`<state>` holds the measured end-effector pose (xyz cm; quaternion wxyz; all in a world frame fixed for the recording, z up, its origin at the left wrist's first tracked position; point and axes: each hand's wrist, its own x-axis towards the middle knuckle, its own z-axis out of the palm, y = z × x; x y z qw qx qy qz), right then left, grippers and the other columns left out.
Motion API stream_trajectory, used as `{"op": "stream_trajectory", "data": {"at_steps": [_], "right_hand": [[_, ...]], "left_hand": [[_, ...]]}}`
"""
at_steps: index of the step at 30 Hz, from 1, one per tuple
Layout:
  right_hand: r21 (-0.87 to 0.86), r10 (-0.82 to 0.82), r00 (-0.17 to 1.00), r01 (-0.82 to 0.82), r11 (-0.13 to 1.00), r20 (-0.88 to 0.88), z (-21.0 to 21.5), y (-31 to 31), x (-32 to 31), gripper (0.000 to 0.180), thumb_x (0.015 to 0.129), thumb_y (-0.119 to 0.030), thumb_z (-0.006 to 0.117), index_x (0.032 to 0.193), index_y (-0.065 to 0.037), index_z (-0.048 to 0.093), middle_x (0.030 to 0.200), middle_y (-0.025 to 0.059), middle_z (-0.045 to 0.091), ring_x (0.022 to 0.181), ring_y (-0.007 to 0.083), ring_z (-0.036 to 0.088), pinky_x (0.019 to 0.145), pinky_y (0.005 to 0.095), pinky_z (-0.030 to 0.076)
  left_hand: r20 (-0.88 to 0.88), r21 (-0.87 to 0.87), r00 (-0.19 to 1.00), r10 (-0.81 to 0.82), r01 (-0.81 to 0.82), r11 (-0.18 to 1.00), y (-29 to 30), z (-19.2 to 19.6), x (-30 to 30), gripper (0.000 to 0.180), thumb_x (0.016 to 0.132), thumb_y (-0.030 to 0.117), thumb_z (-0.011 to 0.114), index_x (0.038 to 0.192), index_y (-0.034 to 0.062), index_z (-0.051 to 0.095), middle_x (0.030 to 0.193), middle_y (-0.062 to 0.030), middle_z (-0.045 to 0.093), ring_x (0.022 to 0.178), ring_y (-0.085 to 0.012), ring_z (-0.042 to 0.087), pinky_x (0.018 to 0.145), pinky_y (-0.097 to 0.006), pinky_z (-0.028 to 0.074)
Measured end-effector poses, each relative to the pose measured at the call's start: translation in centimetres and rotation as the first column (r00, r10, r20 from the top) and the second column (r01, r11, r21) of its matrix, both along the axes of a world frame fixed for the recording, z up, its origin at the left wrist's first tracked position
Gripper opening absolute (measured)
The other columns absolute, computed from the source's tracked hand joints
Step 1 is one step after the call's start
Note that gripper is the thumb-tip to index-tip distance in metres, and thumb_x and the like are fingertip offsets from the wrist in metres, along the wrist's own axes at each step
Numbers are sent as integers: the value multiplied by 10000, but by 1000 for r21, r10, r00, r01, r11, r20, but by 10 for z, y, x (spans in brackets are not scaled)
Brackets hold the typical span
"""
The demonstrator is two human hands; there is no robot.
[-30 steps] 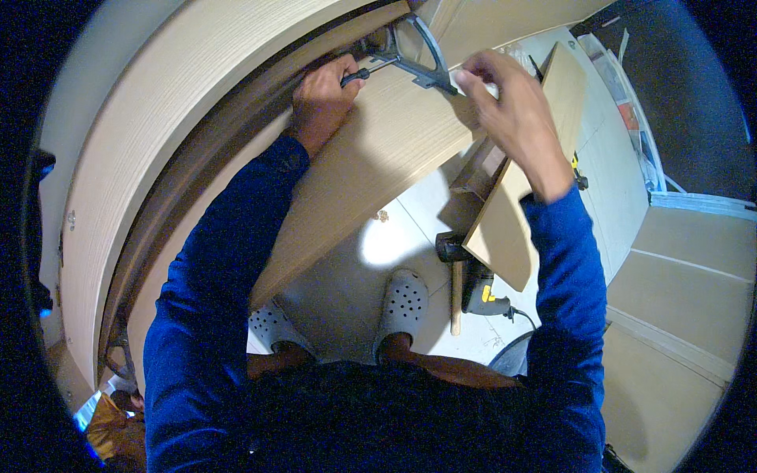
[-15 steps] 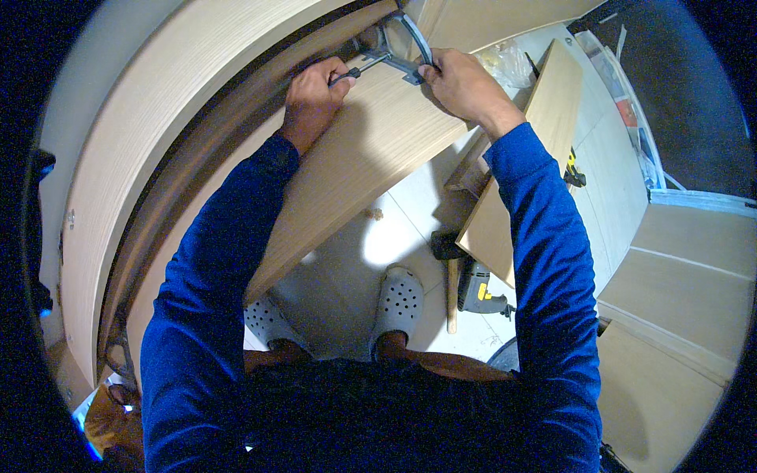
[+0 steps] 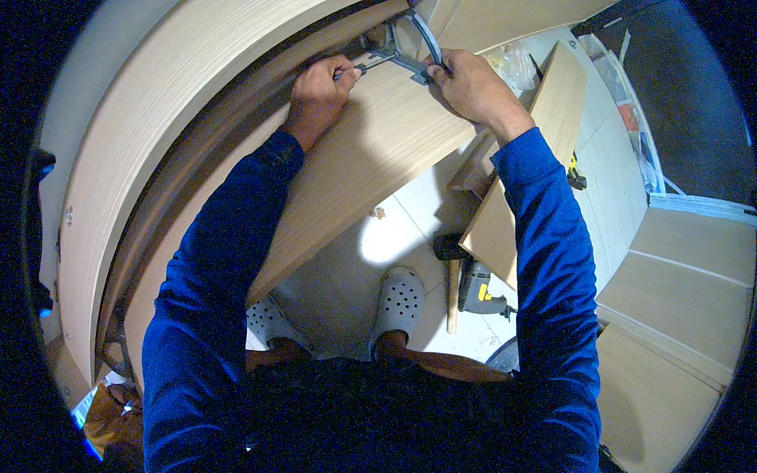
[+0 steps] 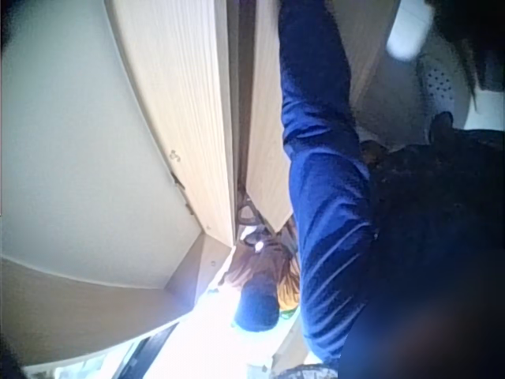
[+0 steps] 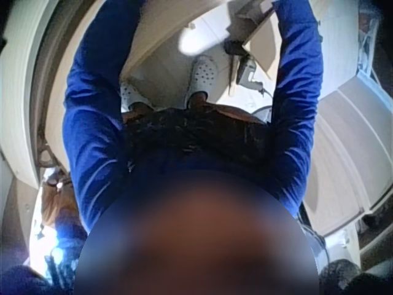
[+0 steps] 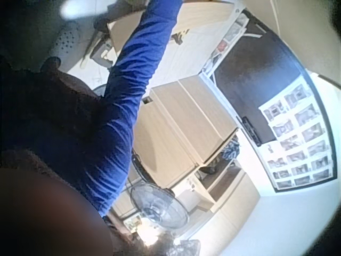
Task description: The person assembles a light-colored wooden cabinet by aligning panels, inserting cam-lock fasteners, and securing them with a power drill. They use a clamp to hold pieces together, a rubber mallet to tap joints into place, and a screwdriver to adjust hardware.
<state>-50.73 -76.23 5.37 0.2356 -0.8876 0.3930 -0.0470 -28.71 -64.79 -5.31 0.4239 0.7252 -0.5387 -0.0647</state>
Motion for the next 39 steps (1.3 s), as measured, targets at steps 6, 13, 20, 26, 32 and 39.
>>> {"op": "stream_trajectory", "data": {"at_steps": [6, 13, 20, 26, 32, 39], "right_hand": [[-44, 36, 998, -34, 998, 47, -1, 1, -1, 298, 1025, -248, 584, 1155, -11, 708, 893, 256, 720, 864, 440, 701, 811, 503, 539], [-5, 21, 1000, -21, 1000, 1, 2, 0, 0, 305, 1030, -266, 587, 1140, -8, 708, 878, 250, 718, 838, 430, 699, 793, 503, 534], [11, 1, 1000, -1, 1000, 20, 4, 4, 0, 292, 1029, -248, 583, 1146, -6, 698, 915, 259, 714, 875, 429, 698, 811, 496, 533], [-31, 47, 998, -45, 999, 39, 3, 3, -1, 276, 1020, -231, 588, 1139, -7, 698, 929, 262, 715, 900, 435, 697, 833, 496, 532], [-12, 32, 999, -31, 999, 26, 3, 2, 1, 276, 1020, -230, 587, 1146, -7, 693, 938, 259, 718, 901, 436, 696, 834, 496, 533], [0, 21, 998, -21, 1000, 56, -4, -1, -3, 270, 1025, -230, 587, 1129, -3, 689, 926, 254, 720, 882, 432, 696, 817, 498, 534]], "left_hand": [[-136, 114, 991, 2, 14, 993, -3, 0, 3, 300, 955, 365, 672, 1016, 78, 733, 954, -189, 734, 912, -379, 711, 855, -463, 541], [-54, 39, 997, -55, 57, 998, -4, -3, 5, 309, 953, 355, 669, 1034, 63, 730, 956, -191, 734, 935, -387, 705, 881, -458, 534], [-16, -29, 1000, 24, -25, 999, -10, -13, -3, 201, 976, 273, 635, 919, 88, 690, 893, -168, 697, 881, -386, 675, 813, -513, 518], [-24, -50, 999, 39, -40, 998, -15, -15, -5, 247, 1009, 260, 574, 901, 71, 691, 903, -190, 699, 890, -412, 667, 825, -545, 499], [-165, 84, 986, 30, -16, 996, -14, -11, -3, 169, 974, 208, 615, 969, 62, 699, 984, -199, 717, 964, -426, 668, 872, -545, 495], [-133, 50, 991, 6, 1, 999, -14, -12, -3, 206, 899, 218, 730, 1026, 63, 689, 987, -171, 732, 982, -366, 696, 907, -455, 523]]}}
